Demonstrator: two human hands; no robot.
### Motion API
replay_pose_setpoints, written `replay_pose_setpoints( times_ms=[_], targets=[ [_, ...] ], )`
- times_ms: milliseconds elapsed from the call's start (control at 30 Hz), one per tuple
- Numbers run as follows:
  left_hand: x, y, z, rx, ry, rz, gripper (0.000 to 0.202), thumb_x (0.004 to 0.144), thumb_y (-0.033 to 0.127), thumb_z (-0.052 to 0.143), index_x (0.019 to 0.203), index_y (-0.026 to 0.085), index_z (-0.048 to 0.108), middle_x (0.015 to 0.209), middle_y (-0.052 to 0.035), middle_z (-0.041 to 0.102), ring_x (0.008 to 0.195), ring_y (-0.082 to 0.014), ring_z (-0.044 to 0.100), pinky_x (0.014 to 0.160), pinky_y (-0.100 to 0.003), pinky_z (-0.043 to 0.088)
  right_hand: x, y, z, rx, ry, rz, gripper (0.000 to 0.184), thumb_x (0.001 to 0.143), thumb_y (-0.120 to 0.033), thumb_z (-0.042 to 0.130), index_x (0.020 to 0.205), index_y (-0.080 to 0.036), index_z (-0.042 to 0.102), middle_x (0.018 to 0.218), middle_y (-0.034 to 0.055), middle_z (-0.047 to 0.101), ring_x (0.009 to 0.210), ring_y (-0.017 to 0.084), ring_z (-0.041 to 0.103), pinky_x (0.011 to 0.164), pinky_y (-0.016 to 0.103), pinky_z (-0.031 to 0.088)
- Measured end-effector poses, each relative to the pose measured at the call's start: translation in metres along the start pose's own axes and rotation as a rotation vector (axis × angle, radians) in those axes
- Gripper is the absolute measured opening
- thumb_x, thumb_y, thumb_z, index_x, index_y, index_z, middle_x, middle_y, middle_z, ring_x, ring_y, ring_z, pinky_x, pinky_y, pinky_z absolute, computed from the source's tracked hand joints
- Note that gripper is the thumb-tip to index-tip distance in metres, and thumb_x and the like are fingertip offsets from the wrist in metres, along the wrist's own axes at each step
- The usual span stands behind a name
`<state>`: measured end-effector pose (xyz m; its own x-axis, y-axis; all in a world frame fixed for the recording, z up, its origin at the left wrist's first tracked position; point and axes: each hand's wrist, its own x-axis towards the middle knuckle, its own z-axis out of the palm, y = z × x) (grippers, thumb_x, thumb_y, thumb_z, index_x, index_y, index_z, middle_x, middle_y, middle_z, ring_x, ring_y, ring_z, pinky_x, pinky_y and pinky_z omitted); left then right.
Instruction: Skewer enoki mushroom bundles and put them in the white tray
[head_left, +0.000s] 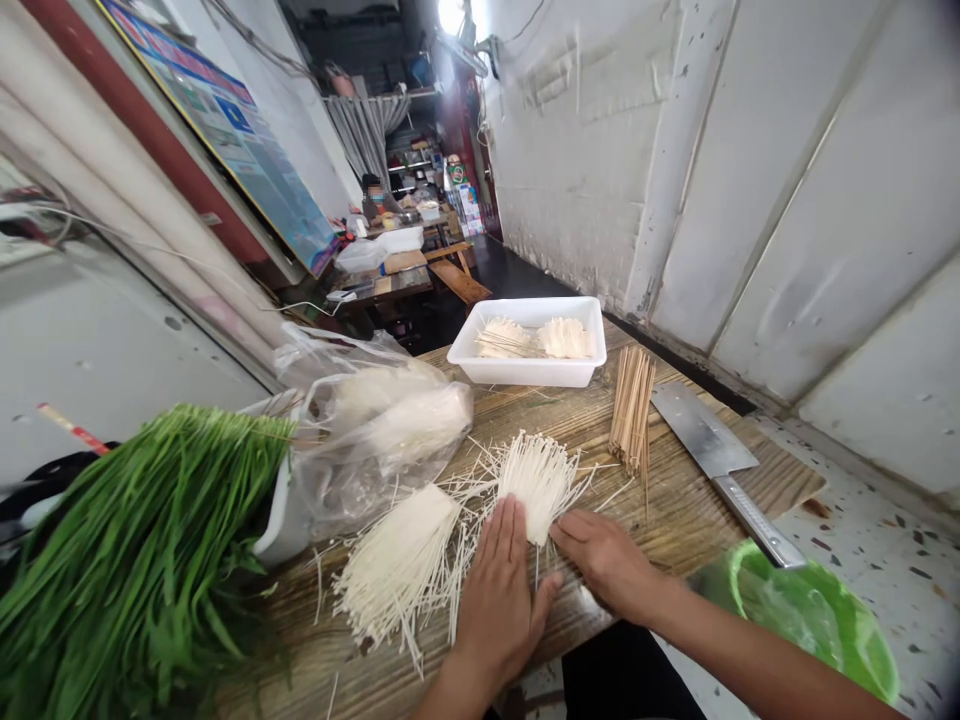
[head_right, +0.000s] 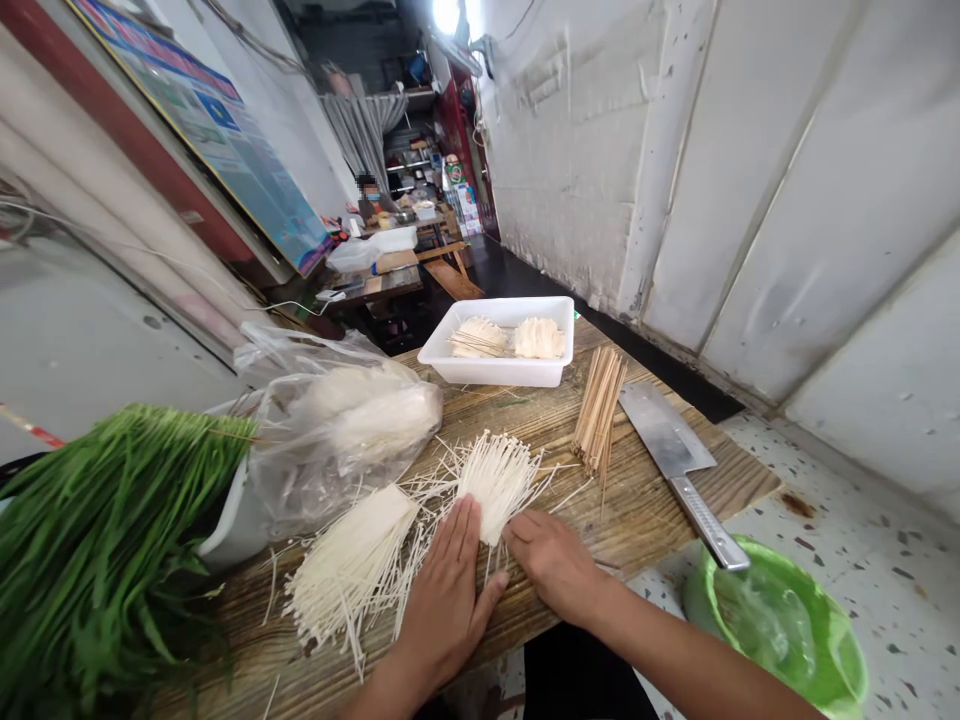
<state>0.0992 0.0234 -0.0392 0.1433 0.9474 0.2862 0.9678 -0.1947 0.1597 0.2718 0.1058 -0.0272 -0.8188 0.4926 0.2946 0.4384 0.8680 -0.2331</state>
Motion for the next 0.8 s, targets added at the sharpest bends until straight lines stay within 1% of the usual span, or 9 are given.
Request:
replay_pose_setpoints(
  times_ms=[167,233,333,433,500,567,667,733,800],
  targets=[
    [-0.001,-0.01,-0.025,-0.026,0.154,-0.206,0.073,0.088,0.033,0.043,0.145,0.012,0.002,0.151,-0.0165,0.015,0.139,-0.0276,0.013,0.109,-0.052,0.025,-0.004,0.016,-0.019,-0.036,0.141,0.016,0.024,0.093,-0.014,0.038,0.102,-0.014,0.06,0.085,0.0082,0.059,0.076,0.02,0.047,0.066,0.03,0.037],
    [0.004,-0.014,-0.033,-0.001,0.211,-0.199,0.07,0.088,0.031,0.044,0.145,0.013,0.006,0.15,-0.016,0.021,0.138,-0.0269,0.017,0.108,-0.052,0.027,0.0,0.022,-0.03,-0.042,0.172,0.023,0.026,0.094,-0.013,0.037,0.101,-0.014,0.061,0.084,0.0087,0.059,0.077,0.019,0.047,0.066,0.03,0.037],
    [0.02,-0.022,-0.039,0.037,0.247,-0.075,0.057,0.088,0.027,0.046,0.14,0.016,0.027,0.142,-0.0133,0.04,0.135,-0.0265,0.028,0.107,-0.051,0.029,0.01,0.029,-0.045,-0.044,0.188,0.017,0.025,0.093,-0.013,0.039,0.095,-0.015,0.063,0.081,0.0079,0.059,0.074,0.019,0.048,0.062,0.028,0.036],
    [0.041,-0.03,-0.045,0.035,0.269,0.02,0.033,0.088,0.021,0.047,0.12,0.019,0.054,0.119,-0.0084,0.063,0.121,-0.0257,0.049,0.106,-0.053,0.028,0.022,0.035,-0.06,-0.021,0.185,-0.003,0.025,0.092,-0.014,0.041,0.09,-0.017,0.065,0.078,0.0059,0.059,0.07,0.017,0.05,0.059,0.025,0.036],
    [0.054,-0.036,-0.051,-0.005,0.307,0.013,0.025,0.088,0.021,0.048,0.108,0.02,0.061,0.105,-0.0063,0.07,0.11,-0.0242,0.058,0.106,-0.054,0.026,0.029,0.042,-0.071,0.013,0.191,-0.006,0.025,0.092,-0.016,0.041,0.089,-0.018,0.066,0.078,0.005,0.059,0.069,0.016,0.052,0.059,0.024,0.038],
    [0.064,-0.041,-0.059,-0.076,0.354,-0.054,0.025,0.087,0.024,0.05,0.108,0.02,0.062,0.105,-0.0073,0.071,0.105,-0.0234,0.061,0.106,-0.054,0.027,0.037,0.051,-0.085,0.057,0.208,0.001,0.025,0.092,-0.017,0.041,0.091,-0.019,0.066,0.08,0.0046,0.06,0.07,0.015,0.055,0.061,0.024,0.04],
    [0.076,-0.045,-0.072,-0.256,0.386,-0.222,0.034,0.086,0.034,0.049,0.116,0.019,0.059,0.116,-0.0104,0.065,0.111,-0.0238,0.058,0.105,-0.05,0.03,0.05,0.065,-0.11,0.119,0.259,0.028,0.024,0.092,-0.019,0.042,0.094,-0.018,0.065,0.085,0.0054,0.061,0.073,0.015,0.058,0.064,0.024,0.043],
    [0.082,-0.046,-0.078,-0.422,0.369,-0.331,0.043,0.085,0.041,0.048,0.121,0.019,0.055,0.124,-0.011,0.06,0.117,-0.0243,0.053,0.104,-0.046,0.035,0.059,0.07,-0.126,0.157,0.301,0.045,0.023,0.092,-0.019,0.043,0.093,-0.018,0.066,0.085,0.0058,0.061,0.075,0.016,0.059,0.067,0.025,0.044],
    [0.087,-0.045,-0.081,-0.587,0.34,-0.398,0.052,0.083,0.045,0.051,0.127,0.019,0.05,0.13,-0.0114,0.055,0.122,-0.0248,0.048,0.103,-0.043,0.036,0.067,0.07,-0.141,0.201,0.329,0.044,0.021,0.091,-0.019,0.045,0.089,-0.017,0.066,0.082,0.0052,0.062,0.076,0.016,0.06,0.068,0.025,0.045]
  ],
)
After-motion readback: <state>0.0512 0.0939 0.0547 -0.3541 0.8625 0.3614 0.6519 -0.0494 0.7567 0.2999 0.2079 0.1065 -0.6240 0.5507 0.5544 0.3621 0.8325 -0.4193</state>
